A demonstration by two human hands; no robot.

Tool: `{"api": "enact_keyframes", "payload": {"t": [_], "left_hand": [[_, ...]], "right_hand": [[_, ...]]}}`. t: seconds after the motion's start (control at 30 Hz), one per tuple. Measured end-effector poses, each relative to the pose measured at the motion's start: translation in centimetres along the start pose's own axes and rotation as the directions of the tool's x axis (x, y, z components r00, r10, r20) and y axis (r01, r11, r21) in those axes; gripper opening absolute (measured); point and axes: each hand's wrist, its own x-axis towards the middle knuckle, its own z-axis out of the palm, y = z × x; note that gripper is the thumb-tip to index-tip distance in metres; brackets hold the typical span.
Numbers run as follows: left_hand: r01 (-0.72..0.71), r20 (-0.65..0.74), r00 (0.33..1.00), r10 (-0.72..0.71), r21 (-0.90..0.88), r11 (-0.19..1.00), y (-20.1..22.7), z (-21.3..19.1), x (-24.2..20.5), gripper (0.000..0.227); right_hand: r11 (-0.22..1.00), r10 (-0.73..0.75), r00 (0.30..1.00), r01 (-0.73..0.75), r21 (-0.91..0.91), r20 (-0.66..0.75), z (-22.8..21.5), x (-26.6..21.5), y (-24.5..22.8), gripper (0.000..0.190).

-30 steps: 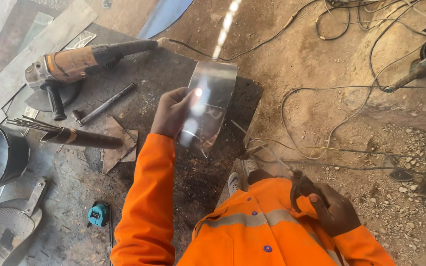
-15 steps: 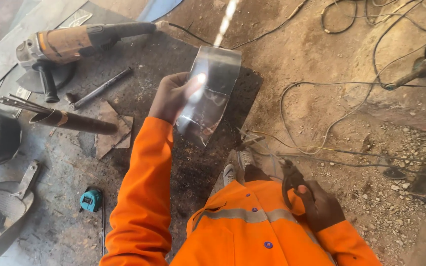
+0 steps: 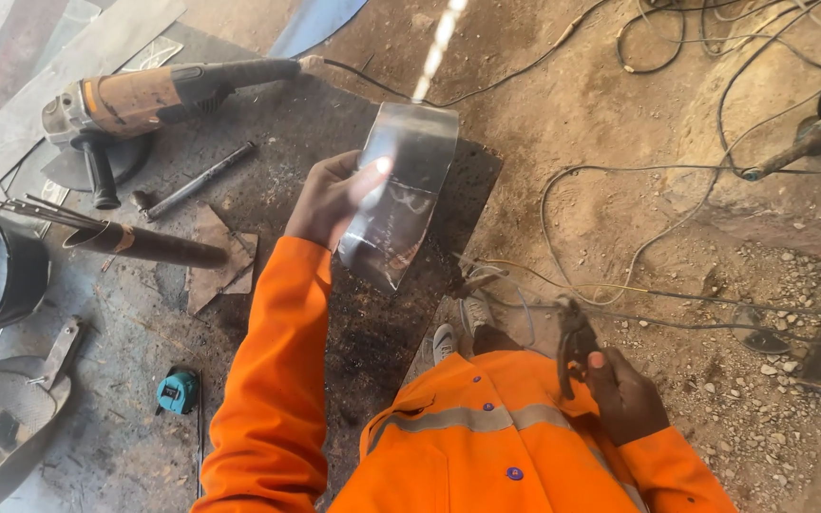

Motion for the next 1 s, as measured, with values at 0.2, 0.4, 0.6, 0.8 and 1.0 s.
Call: {"api": "enact_keyframes", "payload": {"t": [0.2,0.4,0.6,0.8,1.0], "left_hand": [[0.023,-0.077,0.997,-0.020,0.034,0.999,1.6,1.1,-0.8,0.014],[0.010,-0.175,0.984,0.026,0.197,0.980,4.6,2.9,-2.3,0.039],[0.025,-0.186,0.982,0.019,0.235,0.972,5.1,3.3,-2.2,0.046],[0.059,-0.214,0.977,0.003,0.279,0.958,4.6,2.5,-2.2,0.037],[0.102,-0.229,0.973,0.012,0.481,0.871,6.5,3.3,-2.2,0.048]], "right_hand": [[0.971,-0.103,0.994,0.110,0.214,-0.041,-0.2,0.5,0.0,0.051],[0.919,-0.097,0.995,0.097,0.382,-0.020,-0.4,0.5,-1.1,0.049],[0.906,-0.110,0.994,0.096,0.413,0.011,1.5,0.5,-0.2,0.052],[0.909,0.060,0.998,-0.048,0.413,-0.017,-0.6,-0.3,-1.6,0.049],[0.823,-0.089,0.994,0.106,0.559,-0.059,0.2,0.3,0.6,0.051]]}}
